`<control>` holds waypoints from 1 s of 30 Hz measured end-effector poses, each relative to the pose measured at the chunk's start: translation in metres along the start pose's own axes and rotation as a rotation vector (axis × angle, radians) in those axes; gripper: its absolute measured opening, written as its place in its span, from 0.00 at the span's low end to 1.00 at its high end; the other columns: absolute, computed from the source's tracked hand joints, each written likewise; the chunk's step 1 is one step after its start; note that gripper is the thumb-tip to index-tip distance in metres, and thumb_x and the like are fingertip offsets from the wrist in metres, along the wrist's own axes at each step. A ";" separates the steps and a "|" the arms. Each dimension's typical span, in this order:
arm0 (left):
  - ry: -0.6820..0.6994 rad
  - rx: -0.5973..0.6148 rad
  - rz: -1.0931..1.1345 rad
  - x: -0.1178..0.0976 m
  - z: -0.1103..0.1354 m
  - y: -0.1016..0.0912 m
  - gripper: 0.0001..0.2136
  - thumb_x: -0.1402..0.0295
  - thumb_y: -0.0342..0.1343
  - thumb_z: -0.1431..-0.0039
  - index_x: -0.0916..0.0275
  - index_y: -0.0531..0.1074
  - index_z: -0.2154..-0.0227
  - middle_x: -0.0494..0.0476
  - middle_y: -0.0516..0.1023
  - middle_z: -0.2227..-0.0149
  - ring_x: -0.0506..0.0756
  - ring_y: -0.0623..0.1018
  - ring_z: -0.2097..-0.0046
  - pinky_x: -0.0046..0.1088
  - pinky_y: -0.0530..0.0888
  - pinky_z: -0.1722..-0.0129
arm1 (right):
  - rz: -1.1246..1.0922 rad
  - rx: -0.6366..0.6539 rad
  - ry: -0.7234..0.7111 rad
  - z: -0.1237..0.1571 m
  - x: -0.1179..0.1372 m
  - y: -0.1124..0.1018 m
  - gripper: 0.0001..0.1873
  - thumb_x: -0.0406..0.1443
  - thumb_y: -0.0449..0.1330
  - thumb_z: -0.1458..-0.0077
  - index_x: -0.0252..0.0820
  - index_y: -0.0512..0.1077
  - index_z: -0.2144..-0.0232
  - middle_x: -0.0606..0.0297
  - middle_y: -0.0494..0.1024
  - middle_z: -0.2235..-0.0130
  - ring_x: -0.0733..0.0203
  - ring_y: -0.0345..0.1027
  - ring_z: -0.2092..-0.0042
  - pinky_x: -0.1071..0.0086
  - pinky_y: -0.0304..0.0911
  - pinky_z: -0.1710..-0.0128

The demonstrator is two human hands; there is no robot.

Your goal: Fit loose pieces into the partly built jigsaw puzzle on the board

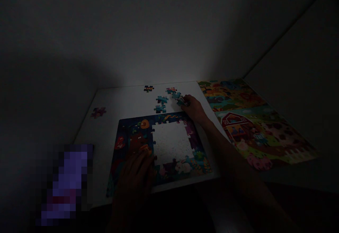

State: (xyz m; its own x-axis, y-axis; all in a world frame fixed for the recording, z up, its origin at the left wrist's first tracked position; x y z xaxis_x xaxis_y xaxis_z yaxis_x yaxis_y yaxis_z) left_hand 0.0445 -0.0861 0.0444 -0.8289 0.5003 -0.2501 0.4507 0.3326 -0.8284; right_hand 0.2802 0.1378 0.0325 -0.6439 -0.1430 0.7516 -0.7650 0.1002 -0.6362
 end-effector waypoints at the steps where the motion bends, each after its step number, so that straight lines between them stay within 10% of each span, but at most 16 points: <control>1: -0.006 0.005 0.000 0.000 0.000 0.000 0.14 0.72 0.53 0.36 0.60 0.71 0.49 0.62 0.75 0.45 0.61 0.73 0.42 0.45 0.73 0.45 | -0.060 0.035 0.004 0.003 0.002 0.001 0.15 0.35 0.60 0.51 0.40 0.69 0.58 0.61 0.73 0.60 0.57 0.67 0.59 0.62 0.63 0.55; 6: -0.023 0.040 -0.014 0.002 0.003 0.003 0.14 0.72 0.52 0.35 0.59 0.70 0.47 0.61 0.73 0.43 0.60 0.71 0.41 0.44 0.72 0.44 | -0.348 0.310 -0.009 0.025 0.023 0.016 0.28 0.37 0.62 0.51 0.43 0.64 0.47 0.63 0.71 0.56 0.64 0.66 0.64 0.68 0.64 0.64; 10: -0.014 0.032 -0.018 0.002 0.003 0.004 0.14 0.72 0.52 0.35 0.60 0.70 0.47 0.62 0.74 0.44 0.61 0.72 0.41 0.45 0.73 0.45 | -0.448 0.487 -0.051 0.038 0.038 0.029 0.19 0.36 0.61 0.50 0.41 0.69 0.54 0.67 0.72 0.64 0.65 0.65 0.67 0.69 0.63 0.66; 30: -0.003 0.016 -0.035 0.001 0.003 0.003 0.14 0.72 0.52 0.35 0.61 0.70 0.48 0.62 0.75 0.45 0.61 0.72 0.43 0.45 0.73 0.46 | -0.594 0.615 0.064 0.042 0.033 0.045 0.09 0.35 0.64 0.51 0.40 0.68 0.68 0.69 0.72 0.70 0.67 0.65 0.69 0.71 0.61 0.68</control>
State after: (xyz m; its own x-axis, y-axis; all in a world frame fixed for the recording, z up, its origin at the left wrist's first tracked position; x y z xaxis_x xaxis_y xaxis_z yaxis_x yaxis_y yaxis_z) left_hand 0.0437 -0.0867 0.0402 -0.8450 0.4863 -0.2226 0.4162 0.3365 -0.8447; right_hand 0.2253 0.0964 0.0218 -0.1532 0.0548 0.9867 -0.8432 -0.5279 -0.1016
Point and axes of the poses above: each hand's wrist, its own z-axis away from the middle knuckle, its own y-axis out of the palm, x = y × z, the point moved 8 cm from there along -z, towards the middle knuckle
